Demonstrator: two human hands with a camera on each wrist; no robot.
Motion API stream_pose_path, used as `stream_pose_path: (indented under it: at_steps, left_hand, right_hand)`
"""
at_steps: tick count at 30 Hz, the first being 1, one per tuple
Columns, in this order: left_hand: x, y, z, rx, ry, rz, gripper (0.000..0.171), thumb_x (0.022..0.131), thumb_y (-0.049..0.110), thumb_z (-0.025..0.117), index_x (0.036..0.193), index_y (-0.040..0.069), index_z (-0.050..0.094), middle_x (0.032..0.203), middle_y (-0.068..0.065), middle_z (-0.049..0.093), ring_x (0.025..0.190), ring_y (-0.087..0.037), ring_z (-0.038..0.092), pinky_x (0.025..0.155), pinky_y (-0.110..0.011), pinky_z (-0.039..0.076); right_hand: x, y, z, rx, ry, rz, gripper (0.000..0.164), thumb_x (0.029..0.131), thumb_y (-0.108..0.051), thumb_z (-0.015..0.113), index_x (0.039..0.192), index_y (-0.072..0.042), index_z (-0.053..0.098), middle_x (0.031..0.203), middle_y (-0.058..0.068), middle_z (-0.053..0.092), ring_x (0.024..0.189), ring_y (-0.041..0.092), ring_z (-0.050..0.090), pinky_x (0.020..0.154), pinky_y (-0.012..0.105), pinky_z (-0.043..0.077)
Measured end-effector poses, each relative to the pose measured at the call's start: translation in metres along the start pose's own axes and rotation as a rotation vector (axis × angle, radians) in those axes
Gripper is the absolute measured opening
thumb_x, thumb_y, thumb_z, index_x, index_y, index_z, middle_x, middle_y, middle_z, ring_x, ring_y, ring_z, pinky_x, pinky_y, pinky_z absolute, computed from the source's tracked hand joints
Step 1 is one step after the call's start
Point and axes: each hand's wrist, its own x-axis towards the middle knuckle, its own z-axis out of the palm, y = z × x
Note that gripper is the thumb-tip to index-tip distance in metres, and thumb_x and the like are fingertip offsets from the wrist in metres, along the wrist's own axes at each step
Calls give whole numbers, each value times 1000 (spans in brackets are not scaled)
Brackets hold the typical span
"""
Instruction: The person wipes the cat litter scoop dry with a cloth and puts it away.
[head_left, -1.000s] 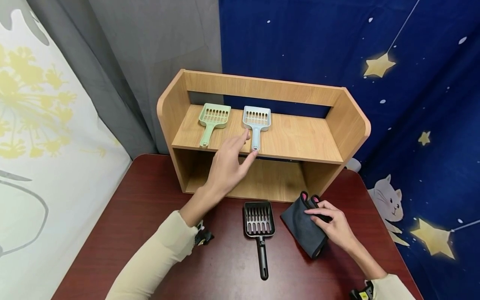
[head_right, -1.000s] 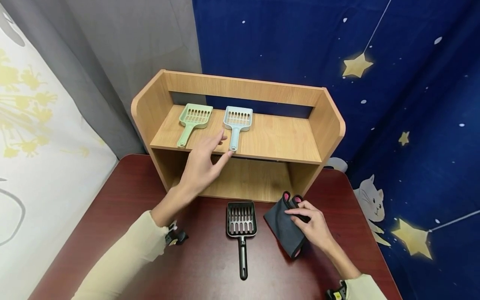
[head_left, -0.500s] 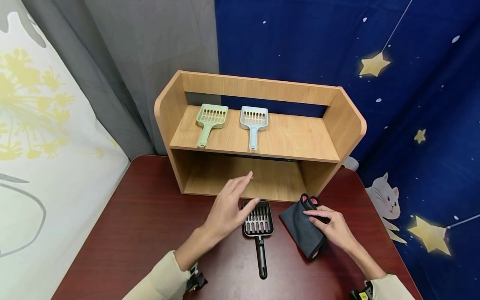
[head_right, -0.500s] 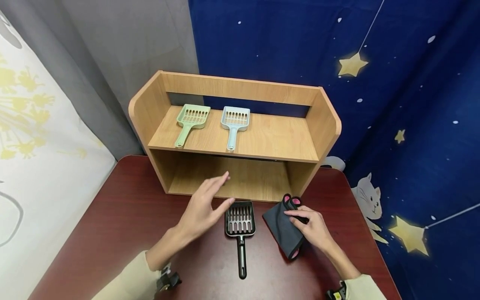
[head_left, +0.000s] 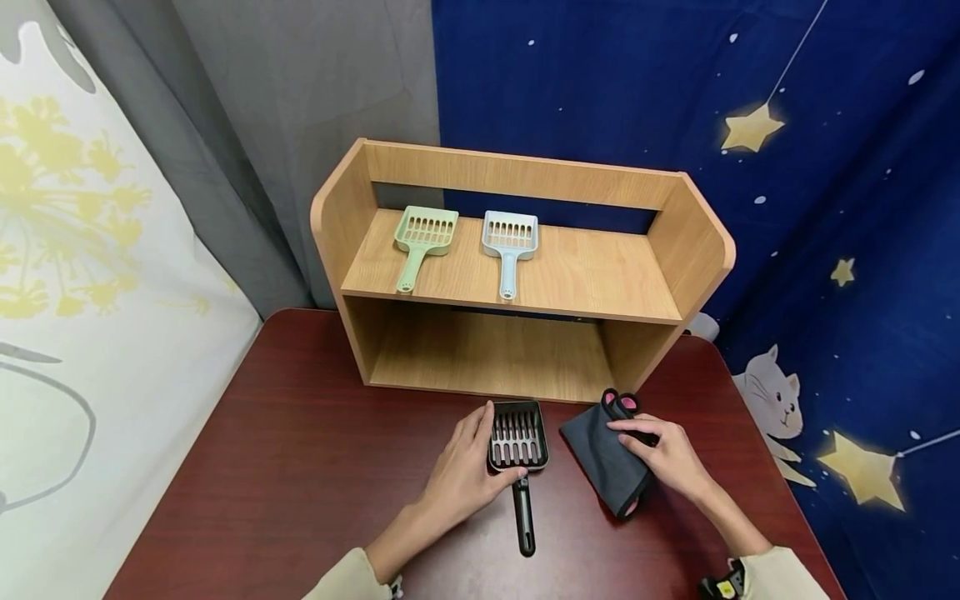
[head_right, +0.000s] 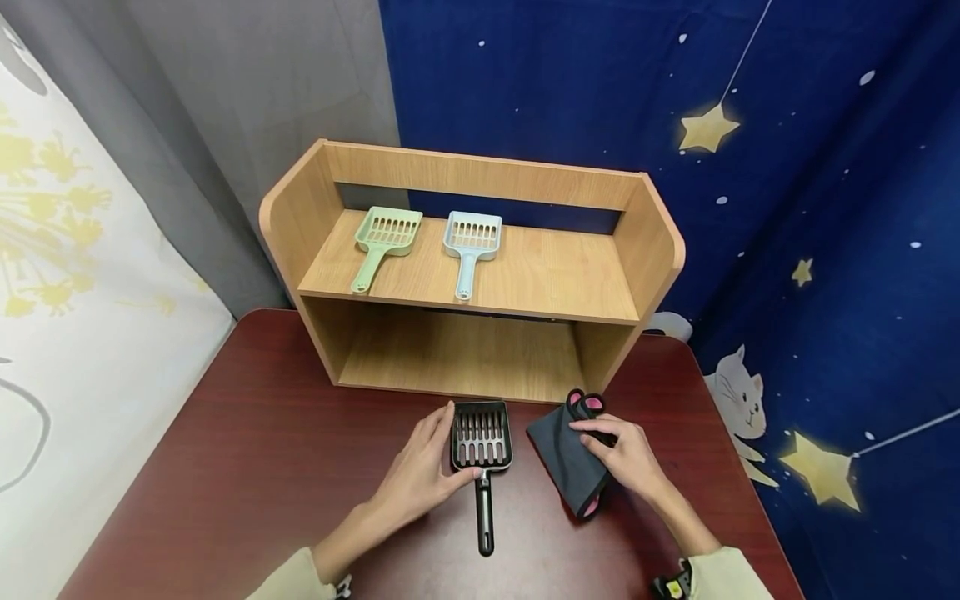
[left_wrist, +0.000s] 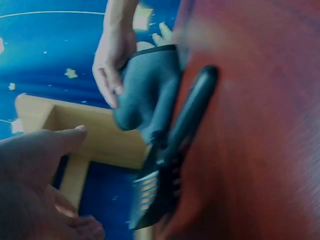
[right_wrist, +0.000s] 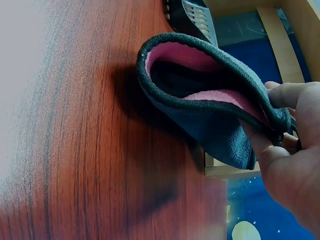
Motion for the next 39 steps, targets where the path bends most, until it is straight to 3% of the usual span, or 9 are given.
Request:
stream_pose_path:
  at_steps: [7, 12, 18, 25, 34, 39]
  left_hand:
    - [-8, -6, 26, -4, -97, -191, 124, 76, 52, 93, 160, -12, 28, 159, -34, 40, 145, -48, 44, 113, -61, 43]
    - [-9, -6, 38, -18, -145, -246, 126, 78, 55, 90, 161, -13, 24, 161, -37, 35, 148, -51, 39, 116, -64, 37]
    - [-6, -6, 49, -11, -134, -227, 126, 78, 54, 91, 160, -14, 25, 160, -38, 36, 146, -52, 40, 115, -65, 39]
    - [2, -3, 55, -3, -169, -246, 127, 77, 53, 92, 162, -11, 23, 164, -34, 33, 150, -48, 37, 119, -61, 36]
    - [-1, -9, 56, 54, -140, -163, 116, 77, 36, 95, 158, -15, 29, 156, -33, 45, 143, -46, 46, 116, -58, 41]
    - [-4, -14, 54, 84, -141, -137, 105, 81, 31, 93, 156, -15, 35, 156, -33, 44, 144, -47, 44, 116, -58, 40]
  right_hand:
    - [-1, 0, -1, 6, 6, -2, 27, 89, 0, 83, 112, -15, 84, 110, 3, 78, 105, 4, 66, 90, 7, 42]
    - [-2, -1, -1, 20, -2, 3, 26, 90, -2, 82, 112, -16, 84, 110, 2, 78, 107, 3, 66, 91, 7, 43]
    - [-3, -2, -2, 41, -3, 20, 26, 91, -2, 81, 112, -16, 84, 109, 3, 78, 106, -2, 64, 90, 7, 43]
    - [-3, -1, 0, 52, 2, 2, 25, 91, 1, 80, 112, -14, 83, 107, 5, 78, 105, 0, 64, 90, 7, 43]
    - [-4, 2, -4, 32, -7, -6, 29, 90, 2, 80, 113, -14, 83, 106, 0, 78, 105, -1, 65, 90, 8, 44]
    - [-5, 2, -7, 28, -11, -3, 29, 90, 3, 80, 113, -13, 82, 105, -1, 77, 103, 1, 65, 88, 9, 45]
